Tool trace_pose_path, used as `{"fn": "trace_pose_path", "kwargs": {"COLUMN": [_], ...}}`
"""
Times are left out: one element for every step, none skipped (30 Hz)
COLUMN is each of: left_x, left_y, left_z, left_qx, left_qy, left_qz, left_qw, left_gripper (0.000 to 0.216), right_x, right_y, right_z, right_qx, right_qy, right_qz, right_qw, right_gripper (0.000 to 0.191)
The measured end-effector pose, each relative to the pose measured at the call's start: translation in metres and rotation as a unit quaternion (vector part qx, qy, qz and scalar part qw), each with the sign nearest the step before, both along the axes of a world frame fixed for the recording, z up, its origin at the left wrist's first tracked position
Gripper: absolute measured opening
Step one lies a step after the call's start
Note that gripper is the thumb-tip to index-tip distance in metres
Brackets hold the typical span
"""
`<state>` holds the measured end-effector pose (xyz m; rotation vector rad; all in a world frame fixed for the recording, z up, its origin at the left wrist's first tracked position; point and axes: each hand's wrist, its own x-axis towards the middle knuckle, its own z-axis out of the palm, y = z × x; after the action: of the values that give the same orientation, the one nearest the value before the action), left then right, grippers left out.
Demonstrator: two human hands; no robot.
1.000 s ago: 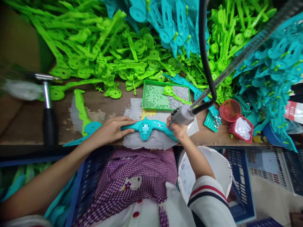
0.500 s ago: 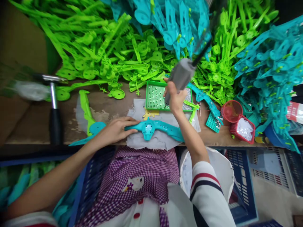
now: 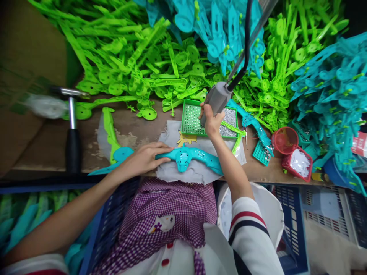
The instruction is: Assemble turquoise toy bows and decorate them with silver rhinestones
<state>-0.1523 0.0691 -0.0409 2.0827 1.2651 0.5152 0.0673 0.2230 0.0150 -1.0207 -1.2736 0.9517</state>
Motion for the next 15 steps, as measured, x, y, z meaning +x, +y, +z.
{"fn": "trace_pose_path", "kwargs": {"left_x": [0.0,0.0,0.0,0.0,0.0,0.0,0.0,0.0,0.001,0.001,0.001,0.002,0.002,0.001,0.0], "left_y": [0.0,0.0,0.0,-0.001,-0.001,-0.001,0.0,0.0,0.001,0.001,0.001,0.001,0.0,-0.001,-0.004], "left_z": [0.001,0.002,0.003,0.004,0.005,0.005,0.005,0.005,0.005,0.005,0.006,0.007,0.009,0.012,0.016], "left_qx": [-0.002,-0.005,-0.007,-0.009,-0.01,-0.011,-0.011,-0.012,-0.012,-0.012,-0.013,-0.012,-0.012,-0.008,0.001], "left_qy": [0.0,0.0,-0.001,-0.003,-0.005,-0.006,-0.006,-0.005,-0.002,0.001,0.004,0.005,0.006,0.007,0.01], "left_qz": [-0.001,0.0,0.002,0.005,0.007,0.009,0.011,0.012,0.011,0.01,0.007,0.005,0.003,0.003,0.006], "left_qw": [1.0,1.0,1.0,1.0,1.0,1.0,1.0,1.0,1.0,1.0,1.0,1.0,1.0,1.0,1.0], "left_gripper": [0.04,0.04,0.041,0.041,0.041,0.041,0.041,0.041,0.041,0.041,0.041,0.043,0.045,0.049,0.053], "right_x": [0.0,0.0,0.001,0.002,0.004,0.006,0.008,0.009,0.01,0.01,0.007,0.003,-0.002,-0.009,-0.017], "right_y": [0.0,0.0,0.0,0.0,0.0,0.0,-0.002,-0.004,-0.008,-0.014,-0.021,-0.03,-0.04,-0.05,-0.06], "right_z": [0.0,0.001,0.001,0.003,0.006,0.009,0.014,0.02,0.026,0.032,0.038,0.042,0.044,0.045,0.044], "right_qx": [0.002,0.004,0.006,0.009,0.014,0.02,0.028,0.035,0.039,0.04,0.038,0.034,0.027,0.018,0.01], "right_qy": [-0.003,-0.006,-0.007,-0.006,0.001,0.01,0.02,0.03,0.04,0.05,0.061,0.073,0.084,0.092,0.097], "right_qz": [0.002,0.004,0.005,0.003,-0.001,-0.007,-0.015,-0.023,-0.028,-0.03,-0.026,-0.015,0.005,0.029,0.054], "right_qw": [1.0,1.0,1.0,1.0,1.0,1.0,0.999,0.999,0.998,0.997,0.997,0.997,0.996,0.995,0.994], "right_gripper": [0.056,0.057,0.058,0.059,0.061,0.062,0.063,0.063,0.064,0.065,0.066,0.067,0.068,0.068,0.069]}}
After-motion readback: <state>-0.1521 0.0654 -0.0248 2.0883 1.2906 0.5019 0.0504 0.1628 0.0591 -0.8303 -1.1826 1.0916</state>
